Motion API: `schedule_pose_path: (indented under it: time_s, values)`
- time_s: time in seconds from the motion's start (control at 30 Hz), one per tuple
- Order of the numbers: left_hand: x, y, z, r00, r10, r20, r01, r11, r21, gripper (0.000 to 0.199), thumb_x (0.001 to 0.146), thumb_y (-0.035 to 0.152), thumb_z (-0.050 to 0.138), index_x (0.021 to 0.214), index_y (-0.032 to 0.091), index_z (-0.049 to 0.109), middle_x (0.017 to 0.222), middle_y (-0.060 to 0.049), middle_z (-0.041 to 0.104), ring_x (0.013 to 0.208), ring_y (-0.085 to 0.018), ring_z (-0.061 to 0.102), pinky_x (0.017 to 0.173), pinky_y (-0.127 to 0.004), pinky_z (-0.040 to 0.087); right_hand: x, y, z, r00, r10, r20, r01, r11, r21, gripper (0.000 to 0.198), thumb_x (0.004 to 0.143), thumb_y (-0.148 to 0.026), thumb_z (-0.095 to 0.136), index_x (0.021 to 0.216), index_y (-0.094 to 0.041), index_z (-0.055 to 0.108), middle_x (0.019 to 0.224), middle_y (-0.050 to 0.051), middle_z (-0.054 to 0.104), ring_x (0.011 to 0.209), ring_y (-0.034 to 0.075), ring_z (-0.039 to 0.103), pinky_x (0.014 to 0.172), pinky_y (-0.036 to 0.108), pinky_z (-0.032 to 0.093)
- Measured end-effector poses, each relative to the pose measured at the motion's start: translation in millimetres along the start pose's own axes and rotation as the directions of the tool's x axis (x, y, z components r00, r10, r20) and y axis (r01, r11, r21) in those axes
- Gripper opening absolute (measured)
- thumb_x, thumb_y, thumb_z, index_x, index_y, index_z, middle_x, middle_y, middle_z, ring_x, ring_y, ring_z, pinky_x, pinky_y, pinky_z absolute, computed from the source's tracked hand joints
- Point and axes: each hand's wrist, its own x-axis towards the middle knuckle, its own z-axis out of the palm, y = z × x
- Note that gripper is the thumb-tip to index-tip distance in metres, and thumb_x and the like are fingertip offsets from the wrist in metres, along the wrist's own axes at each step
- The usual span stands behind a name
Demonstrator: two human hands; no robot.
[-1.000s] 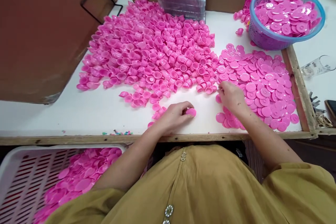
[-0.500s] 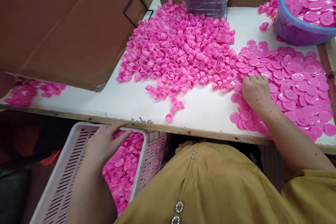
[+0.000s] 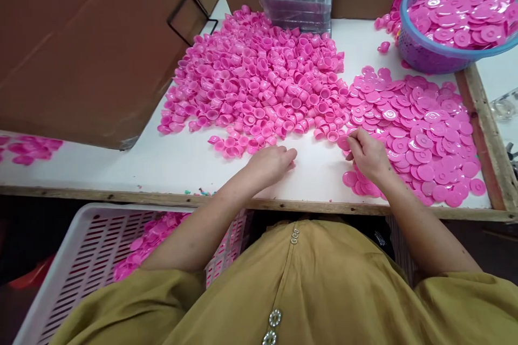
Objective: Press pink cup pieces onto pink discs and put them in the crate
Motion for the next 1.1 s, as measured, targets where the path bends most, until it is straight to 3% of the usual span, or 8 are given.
schedule_pose_path:
  time_s: [0.17,0.3,0.4,0.5,0.6,0.8,0.93,1.1]
  values:
    - [32,9,-14,0.976,0.061,0.208,-0.053,0.998,-0.043,0.016,0.086,0.028,0.057,0.091,0.017,0.069,0.075,-0.008,0.064,0.069,-0.021,0.059,0.061,-0.029,0.039,1,5,19,0.985,0.067,0.157,-0.090,0.986,0.141,0.017,0.088,-0.038,0.056,0.087,-0.021,0.057,0.057,-0.002,0.061,0.051,0.014,0.062,0.048,0.023,0.047]
    - [38,-3,-6,0.999,0.035,0.027,-0.030,0.987,-0.157,0.016,0.084,0.024,0.059,0.089,0.015,0.071,0.095,-0.011,0.064,0.077,-0.021,0.061,0.067,-0.030,0.043,1,1,26,0.944,0.145,0.295,-0.225,0.939,0.260,0.011,0.087,-0.029,0.057,0.081,-0.020,0.055,0.053,-0.001,0.062,0.047,0.014,0.061,0.044,0.022,0.047]
    - [29,-17,6,0.984,-0.103,-0.145,0.051,0.943,-0.329,0.018,0.085,0.022,0.057,0.093,0.017,0.072,0.096,-0.009,0.065,0.085,-0.020,0.062,0.077,-0.030,0.046,2,-5,30,0.888,0.242,0.390,-0.406,0.811,0.421,0.011,0.085,-0.025,0.062,0.079,-0.019,0.054,0.054,0.000,0.062,0.048,0.014,0.063,0.043,0.021,0.049]
    - [15,-27,18,0.960,-0.184,-0.209,0.067,0.880,-0.469,0.021,0.087,0.024,0.055,0.097,0.018,0.072,0.092,-0.007,0.067,0.089,-0.019,0.062,0.083,-0.031,0.047,5,-8,35,0.852,0.267,0.451,-0.495,0.690,0.527,0.015,0.078,-0.024,0.071,0.086,-0.017,0.059,0.060,0.000,0.064,0.051,0.014,0.066,0.044,0.020,0.051]
    - [6,-21,28,0.959,-0.153,-0.240,0.014,0.868,-0.496,0.022,0.083,0.023,0.060,0.101,0.017,0.072,0.093,-0.006,0.065,0.085,-0.018,0.061,0.080,-0.029,0.047,9,-12,39,0.841,0.222,0.493,-0.509,0.632,0.585,0.026,0.070,-0.025,0.078,0.087,-0.017,0.060,0.065,0.000,0.067,0.053,0.014,0.067,0.046,0.020,0.053]
    - [5,15,45,0.941,-0.160,-0.298,-0.034,0.833,-0.553,0.009,0.081,0.022,0.064,0.085,0.017,0.070,0.083,-0.004,0.060,0.076,-0.015,0.058,0.071,-0.025,0.045,17,-29,52,0.846,0.140,0.514,-0.425,0.759,0.493,0.036,0.061,-0.031,0.087,0.077,-0.015,0.058,0.057,0.001,0.067,0.050,0.013,0.066,0.046,0.020,0.054]
    - [7,25,52,0.933,-0.202,-0.296,-0.035,0.771,-0.636,0.012,0.079,0.028,0.070,0.079,0.016,0.068,0.079,-0.002,0.059,0.073,-0.014,0.057,0.065,-0.023,0.043,19,-37,61,0.822,0.218,0.526,-0.417,0.860,0.294,0.031,0.067,-0.025,0.085,0.072,-0.014,0.057,0.050,0.002,0.065,0.044,0.013,0.063,0.038,0.017,0.049]
    - [8,21,52,0.936,-0.222,-0.273,-0.037,0.710,-0.703,0.017,0.078,0.033,0.070,0.081,0.016,0.071,0.077,-0.002,0.060,0.067,-0.012,0.056,0.064,-0.024,0.043,23,-39,65,0.806,0.281,0.520,-0.411,0.899,0.151,0.027,0.073,-0.014,0.080,0.072,-0.016,0.053,0.046,0.000,0.062,0.039,0.012,0.061,0.033,0.014,0.042]
